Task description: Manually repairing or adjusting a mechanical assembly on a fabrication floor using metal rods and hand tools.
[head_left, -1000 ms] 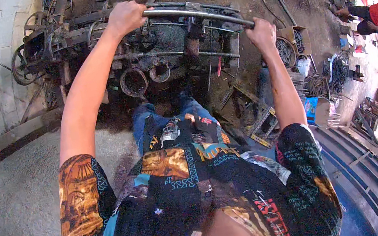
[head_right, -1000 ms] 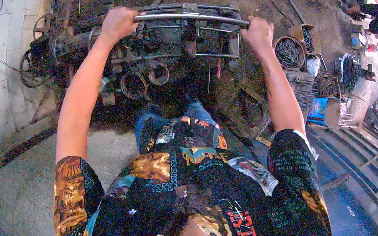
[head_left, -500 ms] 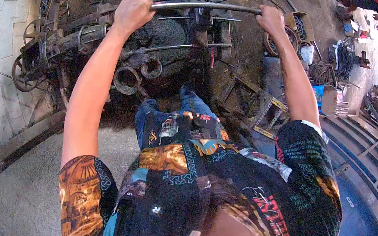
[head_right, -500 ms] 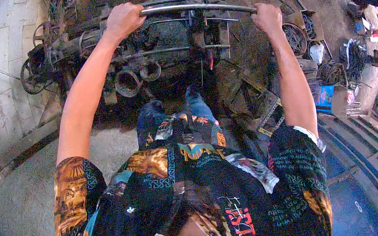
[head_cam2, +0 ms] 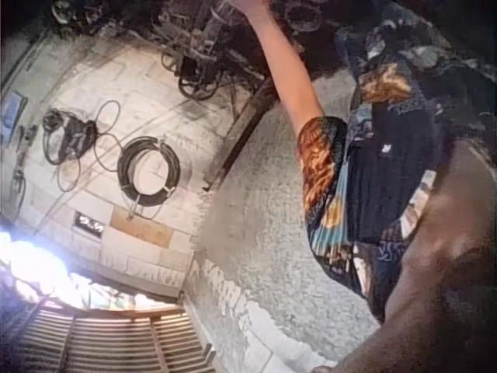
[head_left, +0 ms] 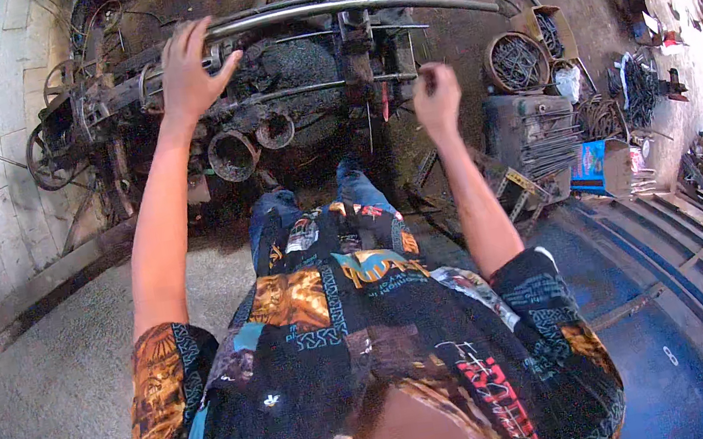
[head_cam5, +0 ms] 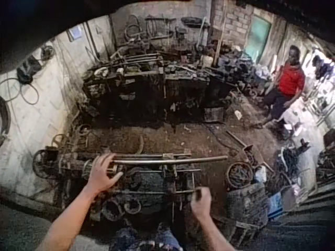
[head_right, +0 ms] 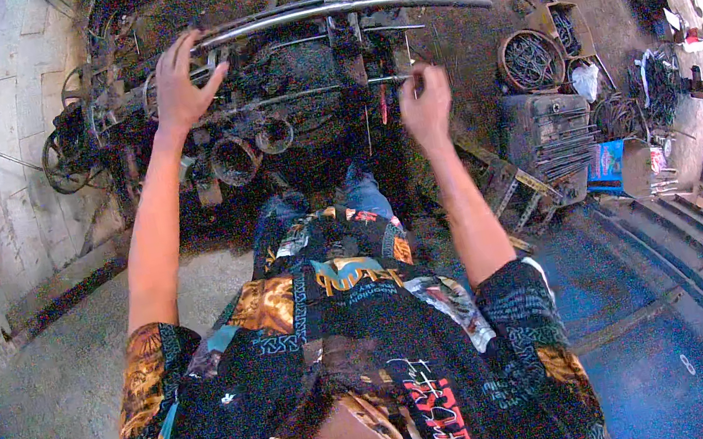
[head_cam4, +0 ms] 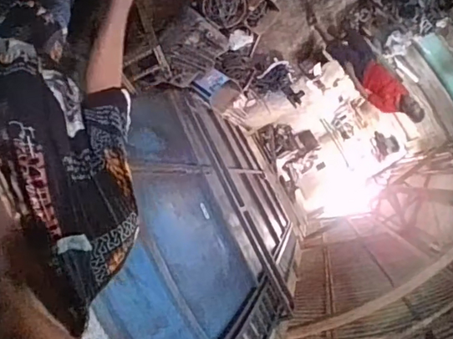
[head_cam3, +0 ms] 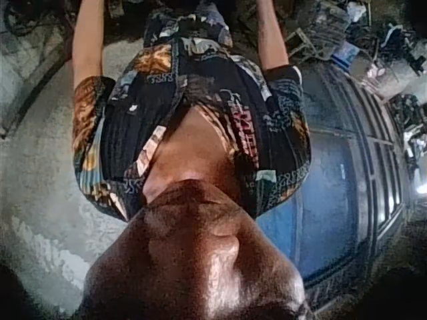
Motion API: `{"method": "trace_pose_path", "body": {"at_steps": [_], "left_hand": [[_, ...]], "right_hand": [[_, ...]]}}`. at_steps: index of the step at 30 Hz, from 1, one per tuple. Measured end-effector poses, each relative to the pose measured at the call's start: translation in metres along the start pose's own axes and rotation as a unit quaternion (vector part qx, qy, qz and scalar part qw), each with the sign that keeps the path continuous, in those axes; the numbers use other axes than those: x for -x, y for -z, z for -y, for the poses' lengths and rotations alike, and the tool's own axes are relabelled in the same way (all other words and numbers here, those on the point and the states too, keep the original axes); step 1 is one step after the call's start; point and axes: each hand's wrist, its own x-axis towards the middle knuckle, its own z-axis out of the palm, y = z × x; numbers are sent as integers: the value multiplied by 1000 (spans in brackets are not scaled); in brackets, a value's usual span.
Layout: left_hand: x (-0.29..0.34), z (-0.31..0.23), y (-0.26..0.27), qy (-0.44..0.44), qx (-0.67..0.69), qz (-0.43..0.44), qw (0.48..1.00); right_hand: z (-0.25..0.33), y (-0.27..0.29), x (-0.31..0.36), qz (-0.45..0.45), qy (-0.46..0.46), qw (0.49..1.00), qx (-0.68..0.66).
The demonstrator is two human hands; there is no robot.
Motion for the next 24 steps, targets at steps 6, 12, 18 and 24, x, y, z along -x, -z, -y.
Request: {"method": "trace_pose_path", "body": {"at_steps": [6,12,18,24], "left_hand": [[161,20,10,156,27,51,986],[229,33,16,219,11,147,964],[219,58,-8,231,21,109,967],[184,130,-9,170,19,16,985]], "right_hand": [[-55,-101,105,-5,-250,965,77],[-110,-136,87,-69,-326,940,68],[-133,-94,89,84,-414,863,-276],[-53,-61,157,105,-490,783,-368]]}}
